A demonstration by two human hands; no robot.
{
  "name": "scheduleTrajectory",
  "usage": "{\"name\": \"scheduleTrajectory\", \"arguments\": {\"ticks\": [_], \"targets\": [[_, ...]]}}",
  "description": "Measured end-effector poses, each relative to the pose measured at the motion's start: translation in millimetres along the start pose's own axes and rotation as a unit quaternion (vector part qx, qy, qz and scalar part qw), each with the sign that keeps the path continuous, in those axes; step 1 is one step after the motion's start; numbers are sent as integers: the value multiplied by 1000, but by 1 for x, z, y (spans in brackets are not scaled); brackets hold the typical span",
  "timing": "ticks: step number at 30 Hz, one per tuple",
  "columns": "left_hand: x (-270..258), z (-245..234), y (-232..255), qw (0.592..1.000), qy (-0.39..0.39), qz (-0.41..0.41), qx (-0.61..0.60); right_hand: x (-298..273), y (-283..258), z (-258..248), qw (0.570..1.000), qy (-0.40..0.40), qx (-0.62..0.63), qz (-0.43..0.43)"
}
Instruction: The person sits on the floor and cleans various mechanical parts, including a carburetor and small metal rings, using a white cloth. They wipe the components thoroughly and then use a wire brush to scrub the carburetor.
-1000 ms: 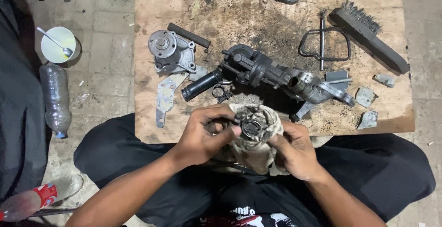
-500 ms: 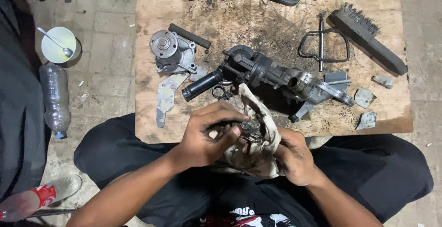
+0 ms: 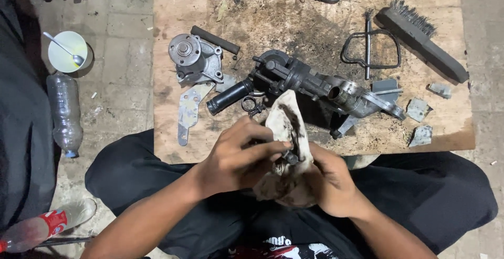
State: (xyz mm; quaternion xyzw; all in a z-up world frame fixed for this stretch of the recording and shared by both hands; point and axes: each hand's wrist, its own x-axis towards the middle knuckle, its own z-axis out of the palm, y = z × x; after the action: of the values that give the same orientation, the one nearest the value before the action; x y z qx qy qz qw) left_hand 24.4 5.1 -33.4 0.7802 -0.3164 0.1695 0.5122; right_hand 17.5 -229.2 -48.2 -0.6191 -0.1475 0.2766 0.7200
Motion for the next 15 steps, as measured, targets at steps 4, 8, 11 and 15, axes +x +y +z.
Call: {"name": "scheduleTrajectory", "arguments": {"ticks": [4, 8, 11, 15], "targets": [[3, -1, 1, 997, -21, 39, 70, 6, -3, -2, 956, 109, -202, -183], [9, -1, 7, 990, -59, 48, 119, 8, -5, -11, 977, 74, -139, -144], [0, 18, -7, 998, 10, 43, 47, 15, -5, -12, 975, 48, -102, -190], [7, 17, 8, 1000, 10, 8, 0, 19, -14, -6, 983, 31, -45, -178]]}}
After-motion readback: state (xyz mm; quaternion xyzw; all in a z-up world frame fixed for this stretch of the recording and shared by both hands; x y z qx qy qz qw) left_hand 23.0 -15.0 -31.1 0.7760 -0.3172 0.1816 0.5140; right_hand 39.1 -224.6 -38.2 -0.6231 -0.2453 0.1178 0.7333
